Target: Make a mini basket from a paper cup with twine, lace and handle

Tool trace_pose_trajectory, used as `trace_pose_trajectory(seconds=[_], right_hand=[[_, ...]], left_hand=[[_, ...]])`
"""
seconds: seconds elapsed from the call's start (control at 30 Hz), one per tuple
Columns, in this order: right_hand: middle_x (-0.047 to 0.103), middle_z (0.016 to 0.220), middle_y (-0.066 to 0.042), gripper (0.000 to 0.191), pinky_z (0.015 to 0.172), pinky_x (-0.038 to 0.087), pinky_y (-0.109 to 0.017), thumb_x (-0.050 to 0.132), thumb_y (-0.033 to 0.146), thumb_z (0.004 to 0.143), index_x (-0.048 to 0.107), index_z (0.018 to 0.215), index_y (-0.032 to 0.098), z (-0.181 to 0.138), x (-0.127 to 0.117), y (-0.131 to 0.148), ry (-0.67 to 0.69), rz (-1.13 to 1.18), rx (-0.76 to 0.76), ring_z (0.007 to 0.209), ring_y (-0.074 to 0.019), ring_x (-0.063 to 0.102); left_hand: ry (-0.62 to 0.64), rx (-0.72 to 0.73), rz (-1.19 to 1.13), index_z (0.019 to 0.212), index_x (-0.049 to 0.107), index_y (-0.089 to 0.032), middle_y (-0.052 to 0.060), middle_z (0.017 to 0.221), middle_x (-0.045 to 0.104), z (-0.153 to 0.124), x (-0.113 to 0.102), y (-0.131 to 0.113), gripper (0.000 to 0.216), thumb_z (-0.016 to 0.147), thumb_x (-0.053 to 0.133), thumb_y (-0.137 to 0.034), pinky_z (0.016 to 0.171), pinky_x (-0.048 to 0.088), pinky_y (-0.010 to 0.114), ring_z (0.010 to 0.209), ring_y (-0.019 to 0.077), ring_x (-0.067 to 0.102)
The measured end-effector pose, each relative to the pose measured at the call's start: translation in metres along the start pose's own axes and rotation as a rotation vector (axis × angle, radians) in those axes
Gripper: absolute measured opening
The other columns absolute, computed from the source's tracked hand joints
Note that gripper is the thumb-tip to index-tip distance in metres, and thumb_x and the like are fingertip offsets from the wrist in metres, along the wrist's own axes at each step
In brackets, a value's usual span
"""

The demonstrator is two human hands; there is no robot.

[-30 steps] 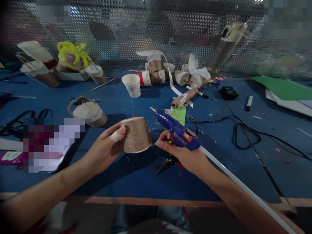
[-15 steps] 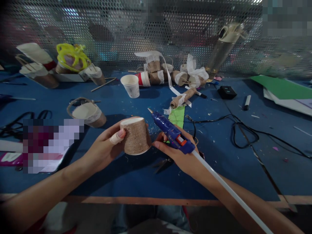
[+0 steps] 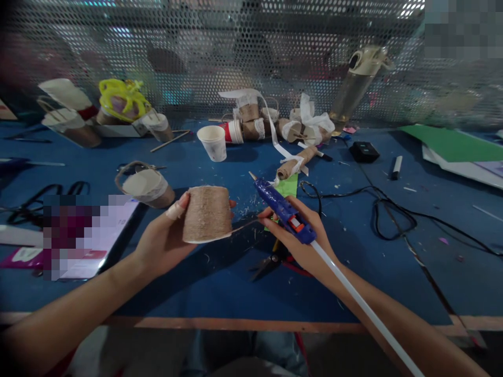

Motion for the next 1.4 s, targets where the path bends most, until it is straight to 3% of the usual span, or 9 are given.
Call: trace_pose_trajectory(seconds=[0.13, 0.43, 0.6, 0.7, 0.8, 0.97, 1.13, 1.23, 1.4], right_hand=[[0.074, 0.084, 0.000, 0.030, 0.082, 0.059, -0.033, 0.083, 0.030, 0.077, 0.055, 0.069, 0.023, -0.004, 0.001, 0.006, -0.031, -0.003, 0.031, 0.082, -0.0185, 0.071], [0.069, 0.084, 0.001, 0.029, 0.073, 0.058, -0.030, 0.079, 0.035, 0.083, 0.053, 0.075, 0.024, -0.012, 0.002, 0.004, 0.155, 0.014, 0.148, 0.073, -0.0161, 0.067], [0.068, 0.090, 0.004, 0.028, 0.070, 0.059, -0.026, 0.076, 0.025, 0.086, 0.049, 0.076, 0.023, -0.020, 0.011, 0.003, 0.301, 0.233, 0.196, 0.067, -0.0109, 0.067], [0.069, 0.087, 0.003, 0.029, 0.067, 0.060, -0.026, 0.078, 0.025, 0.084, 0.051, 0.074, 0.022, -0.025, 0.018, 0.007, 0.365, 0.230, 0.224, 0.067, -0.0122, 0.069], [0.072, 0.090, 0.000, 0.024, 0.068, 0.062, -0.030, 0.081, 0.027, 0.080, 0.057, 0.075, 0.024, -0.023, 0.014, 0.009, 0.293, 0.120, 0.154, 0.075, -0.0175, 0.072], [0.068, 0.086, 0.000, 0.020, 0.070, 0.058, -0.037, 0.081, 0.032, 0.079, 0.065, 0.091, 0.032, -0.016, 0.003, 0.021, 0.134, -0.173, -0.132, 0.074, -0.0212, 0.066], [0.063, 0.080, -0.001, 0.008, 0.064, 0.050, -0.034, 0.070, 0.031, 0.088, 0.063, 0.086, 0.027, -0.016, 0.006, 0.030, 0.191, -0.362, -0.211, 0.067, -0.0192, 0.060], [0.058, 0.070, 0.000, 0.019, 0.056, 0.043, -0.032, 0.068, 0.029, 0.089, 0.057, 0.074, 0.025, -0.019, 0.012, 0.028, 0.281, -0.408, -0.218, 0.059, -0.0163, 0.055], [0.055, 0.067, 0.000, 0.022, 0.054, 0.038, -0.032, 0.065, 0.029, 0.089, 0.052, 0.071, 0.025, -0.023, 0.020, 0.019, 0.354, -0.392, -0.243, 0.058, -0.0164, 0.051]], left_hand=[[-0.050, -0.013, -0.003, 0.120, 0.069, -0.015, 0.013, 0.114, 0.075, 0.002, -0.001, -0.001, 0.039, 0.096, 0.056, -0.043, 0.094, 0.056, 0.039, 0.108, 0.0291, 0.071], [-0.150, -0.061, 0.000, 0.123, 0.066, -0.011, 0.017, 0.117, 0.073, 0.004, -0.003, 0.001, 0.042, 0.099, 0.050, -0.041, 0.098, 0.055, 0.044, 0.107, 0.0308, 0.071], [-0.089, -0.034, -0.009, 0.114, 0.071, -0.011, 0.017, 0.114, 0.074, 0.006, -0.002, 0.001, 0.042, 0.098, 0.052, -0.045, 0.090, 0.058, 0.043, 0.093, 0.0279, 0.073], [-0.052, -0.003, 0.010, 0.114, 0.072, -0.013, 0.015, 0.112, 0.074, 0.005, -0.005, 0.002, 0.041, 0.095, 0.057, -0.047, 0.086, 0.059, 0.040, 0.092, 0.0273, 0.073], [-0.082, -0.018, 0.066, 0.116, 0.072, -0.016, 0.012, 0.106, 0.075, 0.003, -0.011, 0.004, 0.040, 0.090, 0.066, -0.046, 0.085, 0.058, 0.037, 0.092, 0.0267, 0.072], [-0.133, 0.025, 0.144, 0.119, 0.070, -0.016, 0.011, 0.108, 0.075, 0.001, -0.016, -0.003, 0.045, 0.087, 0.069, -0.048, 0.088, 0.055, 0.034, 0.099, 0.0279, 0.070], [-0.142, 0.104, 0.162, 0.123, 0.068, -0.020, 0.009, 0.116, 0.072, 0.000, -0.015, -0.012, 0.042, 0.088, 0.067, -0.043, 0.093, 0.053, 0.035, 0.108, 0.0273, 0.067], [-0.162, 0.125, 0.172, 0.123, 0.068, -0.019, 0.011, 0.121, 0.071, -0.001, -0.014, -0.015, 0.044, 0.086, 0.068, -0.045, 0.087, 0.054, 0.036, 0.103, 0.0274, 0.067], [-0.155, 0.157, 0.208, 0.121, 0.069, -0.021, 0.011, 0.120, 0.071, -0.003, -0.012, -0.018, 0.047, 0.082, 0.072, -0.046, 0.081, 0.055, 0.036, 0.100, 0.0282, 0.066]])
Point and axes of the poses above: each hand's wrist, its own z-axis towards the middle knuckle, its own x-axis out of the palm, y = z × x, the point moved 7 cm from there along z, towards the middle knuckle
